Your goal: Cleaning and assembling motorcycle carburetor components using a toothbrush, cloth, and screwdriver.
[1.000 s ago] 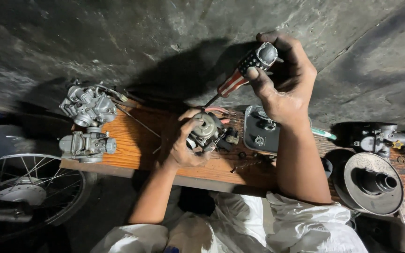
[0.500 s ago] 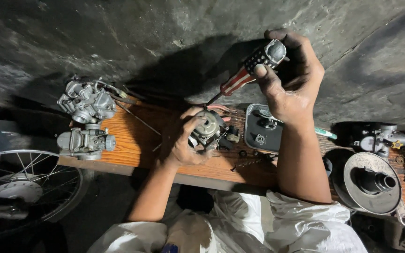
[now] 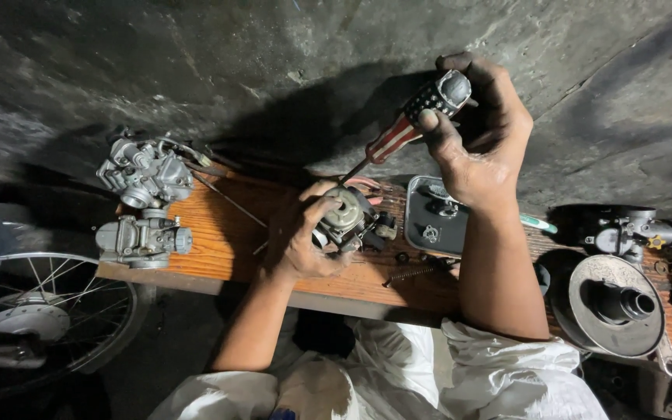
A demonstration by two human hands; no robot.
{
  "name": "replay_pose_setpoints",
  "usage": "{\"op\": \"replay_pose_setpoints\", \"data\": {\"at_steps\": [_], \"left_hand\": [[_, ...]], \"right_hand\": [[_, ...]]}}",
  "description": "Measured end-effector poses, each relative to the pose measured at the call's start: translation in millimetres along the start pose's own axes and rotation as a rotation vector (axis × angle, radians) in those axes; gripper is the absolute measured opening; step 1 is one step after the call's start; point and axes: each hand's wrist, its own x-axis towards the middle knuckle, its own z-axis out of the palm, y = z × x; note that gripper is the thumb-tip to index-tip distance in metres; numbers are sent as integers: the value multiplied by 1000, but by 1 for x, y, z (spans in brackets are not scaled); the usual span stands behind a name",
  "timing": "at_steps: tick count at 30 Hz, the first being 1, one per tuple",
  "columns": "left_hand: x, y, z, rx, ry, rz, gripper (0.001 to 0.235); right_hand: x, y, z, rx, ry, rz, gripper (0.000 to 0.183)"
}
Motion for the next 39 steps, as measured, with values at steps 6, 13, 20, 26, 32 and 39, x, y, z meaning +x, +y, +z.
{"op": "replay_pose_setpoints", "data": {"at_steps": [6,13,20,26,32,39], "left_hand": [[-14,-6,7,36,-7,-33,70],[-12,-6,7,29,-19,-15,71],[5,4,-1,21,-48,35,62],[-1,-4,1,6,-73,14,67],[0,-5,3,-40,-81,23,67],[-5,-11,11,23,-49,25,70]], "right_hand": [[0,-10,-3,-84,-81,-62,41],[0,-3,-4,-219,-104,-149,52],[8,-7,-5,-314,-93,-222,62],[11,-20,-6,-170,-169,-118,56],[8,-10,-16,-353,-146,-164,61],[15,-27,-20,-252,-254,-177,51]]}}
